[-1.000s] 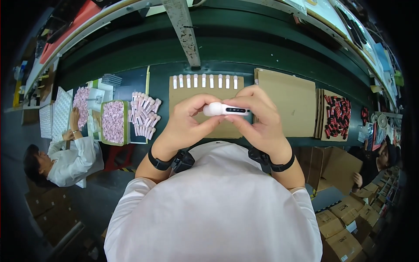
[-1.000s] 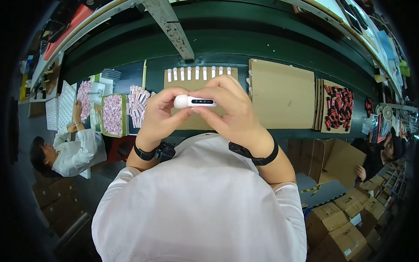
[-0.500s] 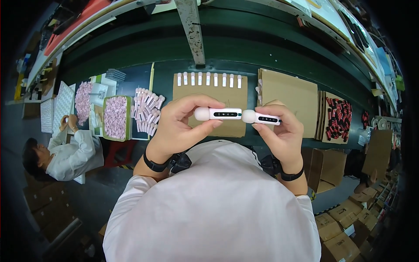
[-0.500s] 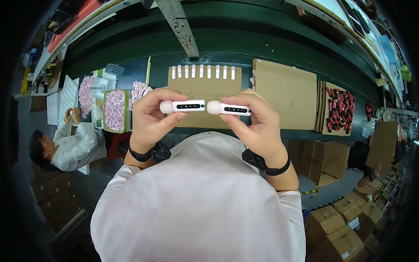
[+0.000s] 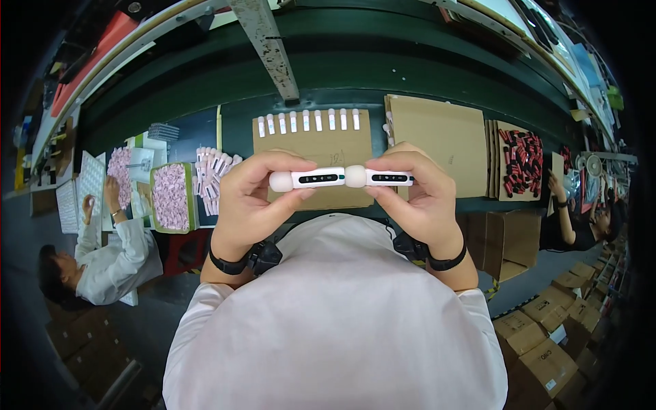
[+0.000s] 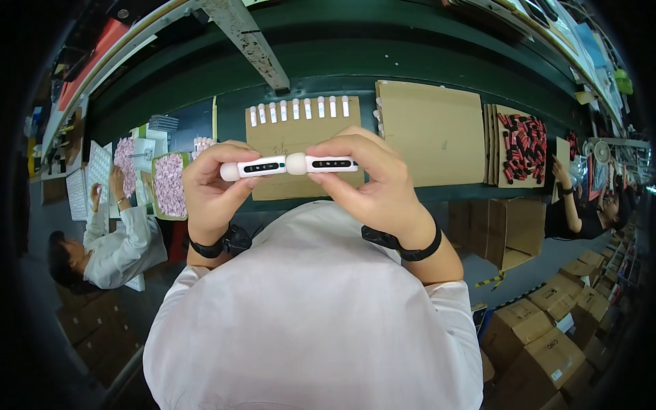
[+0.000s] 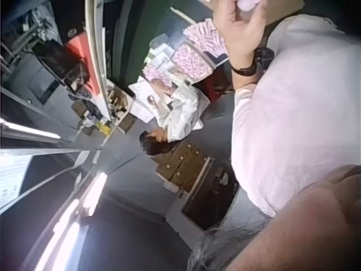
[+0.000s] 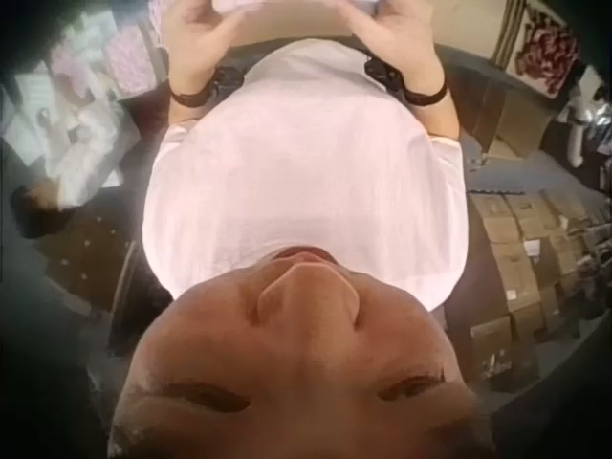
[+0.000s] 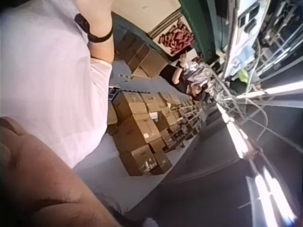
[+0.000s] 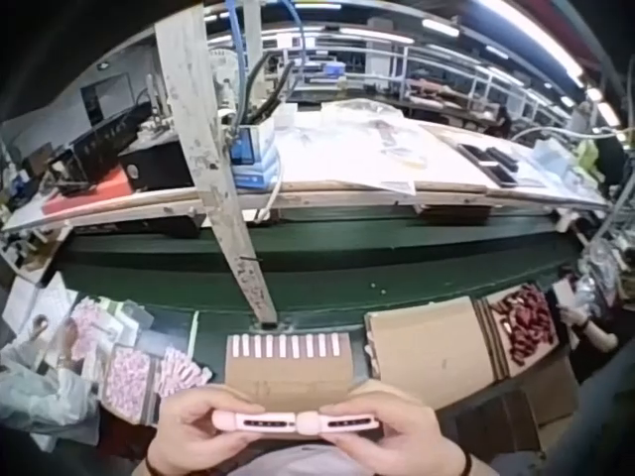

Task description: The person picks up two white electronic devices, turns them over to inspect different sides, and places them onto a cardboard sheet before repeating the process.

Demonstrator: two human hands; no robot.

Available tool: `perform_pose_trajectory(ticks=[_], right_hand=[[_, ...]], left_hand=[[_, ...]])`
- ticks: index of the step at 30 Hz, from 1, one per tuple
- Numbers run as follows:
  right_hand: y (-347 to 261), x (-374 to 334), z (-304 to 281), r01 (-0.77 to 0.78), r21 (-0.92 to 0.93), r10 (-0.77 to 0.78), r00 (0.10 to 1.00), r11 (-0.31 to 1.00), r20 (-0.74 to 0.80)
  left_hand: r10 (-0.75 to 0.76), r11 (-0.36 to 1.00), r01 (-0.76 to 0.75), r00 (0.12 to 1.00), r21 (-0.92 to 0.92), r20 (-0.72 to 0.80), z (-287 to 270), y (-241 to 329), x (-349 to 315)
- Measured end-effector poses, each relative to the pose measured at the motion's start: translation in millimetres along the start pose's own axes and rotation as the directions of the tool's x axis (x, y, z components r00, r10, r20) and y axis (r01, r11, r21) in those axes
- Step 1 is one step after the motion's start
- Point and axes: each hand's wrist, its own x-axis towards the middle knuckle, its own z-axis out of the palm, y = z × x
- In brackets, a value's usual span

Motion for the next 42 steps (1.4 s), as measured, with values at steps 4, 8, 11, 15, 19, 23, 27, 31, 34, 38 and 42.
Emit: perform_pose_trajectory(ticks=[4,8,11,15,19,23,27,31,34,38,42], right_hand=[[0.6,2.3,1.8,0.025,-0.005,-0.025,1.0,1.0,-0.014],[1.6,2.8,0.1,0.046,-0.025,-0.047,0.999,0.999,-0.009],[2.6,3.9,0.2,0.059,-0.036,-0.06,0.998,0.998,-0.026],[5.4,4.7,1.7,0.041,-0.039,-0.042,0.999,0.998,-0.024],[9.0,5.8,-1.4,-0.012,0.002,0.012,0.998,1.0,0.061],[9.5,12.1,5.9,-0.052,-0.095,0.068,0.982,0.994,0.178],[17.3,18.9,29.1,-0.15,0.208,0.163,0.985,0.967,-0.047],[19.6,26.5,36.8,-0.129,0.272,0.15,0.987,0.954,-0.059],[20.6,27.5,39.6,-0.139,0.263,0.153,0.988,0.955,-0.031],[22.1,26.6,42.7,-0.169,0.272,0.173,0.985,0.947,0.009],[22.8,28.3,42.3,-0.185,0.256,0.184,0.983,0.949,0.026]], left_hand=[[0.016,1.0,-0.016,1.0,-0.008,0.001,-2.2,-3.3,2.0],[0.08,0.997,-0.081,0.996,0.011,0.049,-3.2,-6.6,7.1],[0.094,0.995,-0.095,0.994,0.01,0.055,-4.4,-9.1,9.3],[0.085,0.996,-0.085,0.996,0.005,0.043,-3.5,-8.2,11.4],[-0.048,0.992,0.043,0.998,-0.122,-0.035,-2.1,-14.7,10.6],[-0.124,0.974,0.116,0.992,-0.193,-0.03,2.7,-24.3,14.7],[-0.088,0.983,0.088,0.996,-0.162,0.004,1.8,-33.0,21.3],[-0.124,0.962,0.121,0.992,-0.243,0.002,4.9,-29.7,21.7],[-0.141,0.948,0.133,0.99,-0.29,-0.005,7.0,-29.5,22.0],[-0.111,0.954,0.103,0.994,-0.282,-0.014,5.6,-30.9,22.0],[-0.088,0.958,0.08,0.996,-0.276,-0.018,2.5,-31.2,22.6]])
